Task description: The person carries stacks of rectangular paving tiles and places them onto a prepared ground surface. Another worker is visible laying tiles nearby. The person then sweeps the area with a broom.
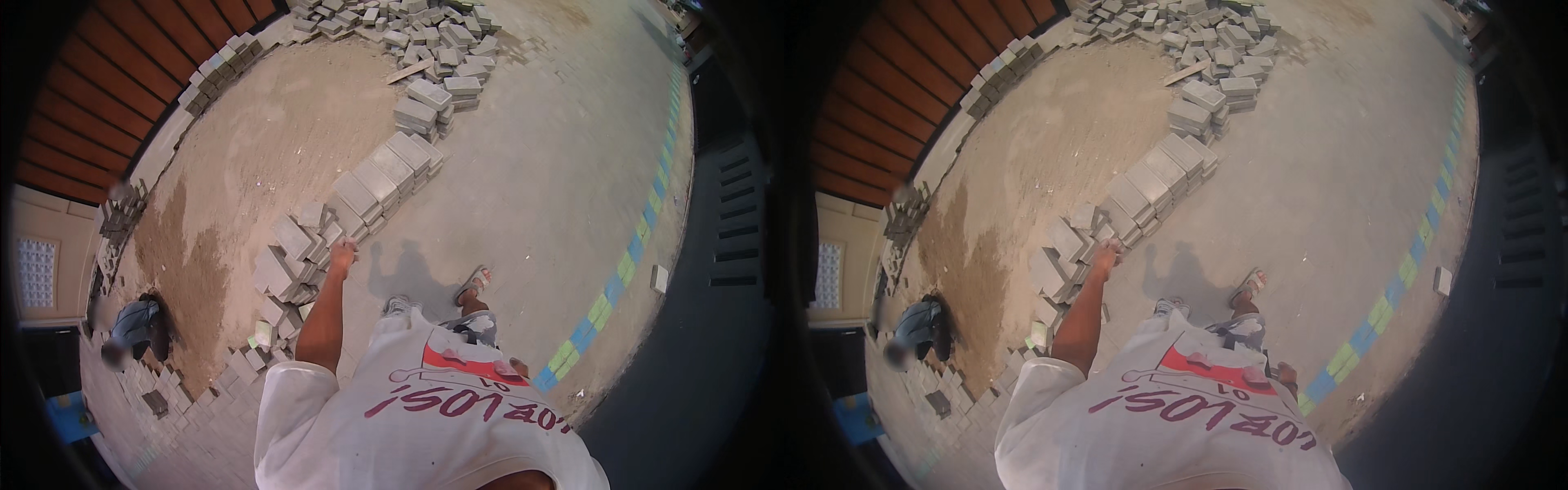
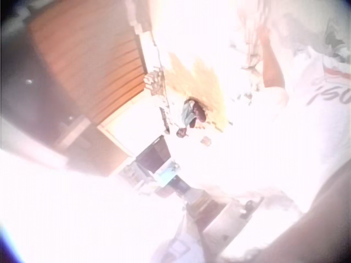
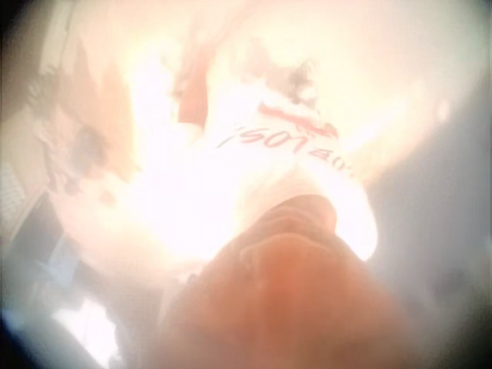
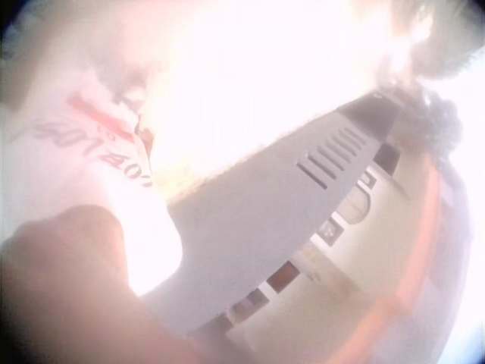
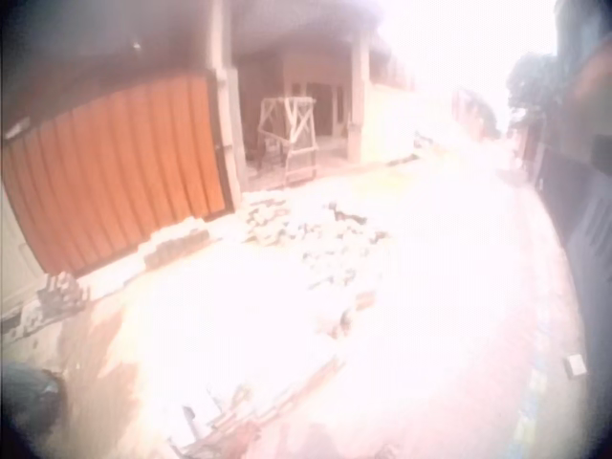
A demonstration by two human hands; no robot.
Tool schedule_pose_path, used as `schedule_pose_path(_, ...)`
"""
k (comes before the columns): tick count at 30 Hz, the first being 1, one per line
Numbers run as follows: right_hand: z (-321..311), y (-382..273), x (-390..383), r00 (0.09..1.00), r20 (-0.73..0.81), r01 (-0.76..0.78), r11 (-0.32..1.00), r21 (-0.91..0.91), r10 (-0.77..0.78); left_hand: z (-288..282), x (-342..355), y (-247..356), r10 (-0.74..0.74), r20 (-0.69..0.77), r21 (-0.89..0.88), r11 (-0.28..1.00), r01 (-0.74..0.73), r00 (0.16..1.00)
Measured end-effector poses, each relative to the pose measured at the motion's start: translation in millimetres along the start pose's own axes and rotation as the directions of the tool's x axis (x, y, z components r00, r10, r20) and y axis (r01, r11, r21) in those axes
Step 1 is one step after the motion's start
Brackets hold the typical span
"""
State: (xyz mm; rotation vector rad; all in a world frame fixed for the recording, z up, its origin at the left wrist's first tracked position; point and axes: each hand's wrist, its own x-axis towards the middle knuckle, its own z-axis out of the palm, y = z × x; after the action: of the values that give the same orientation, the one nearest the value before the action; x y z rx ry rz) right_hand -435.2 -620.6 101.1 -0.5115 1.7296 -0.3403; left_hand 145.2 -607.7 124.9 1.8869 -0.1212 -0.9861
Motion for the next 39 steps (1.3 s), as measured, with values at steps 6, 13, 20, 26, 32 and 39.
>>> schedule_pose_path(6,-68.4,-85.9,96.3,0.989,0.085,-0.111,0.984,-0.14,0.124,118.9,15.7,15.5,-0.013,-0.007,0.043,0.999,0.014,1.0)
schedule_pose_path(13,-126.5,-288.9,188.3,0.996,0.082,0.053,0.982,-0.18,-0.039,192.2,-68.6,-65.5,-0.401,0.033,0.199,0.9,0.387,0.916)
schedule_pose_path(20,-67.6,-450.0,276.0,0.969,0.191,0.227,0.873,-0.43,-0.158,191.6,-102.8,-149.6,-0.117,0.38,0.911,0.222,-0.349,0.918)
schedule_pose_path(26,68.7,-482.2,261.7,0.968,0.241,0.199,0.807,-0.556,-0.072,215.9,-62.6,-126.6,-0.014,0.299,0.929,0.232,-0.287,0.954)
schedule_pose_path(32,134.0,-501.7,406.6,0.545,0.835,0.585,-0.749,-0.309,0.081,195.8,32.8,-15.4,-0.492,-0.29,-0.507,0.806,0.304,0.821)
schedule_pose_path(39,259.3,-606.9,397.8,0.403,0.915,0.6,-0.763,-0.24,0.03,140.4,85.4,25.7,-0.399,-0.496,-0.642,0.766,-0.017,0.771)
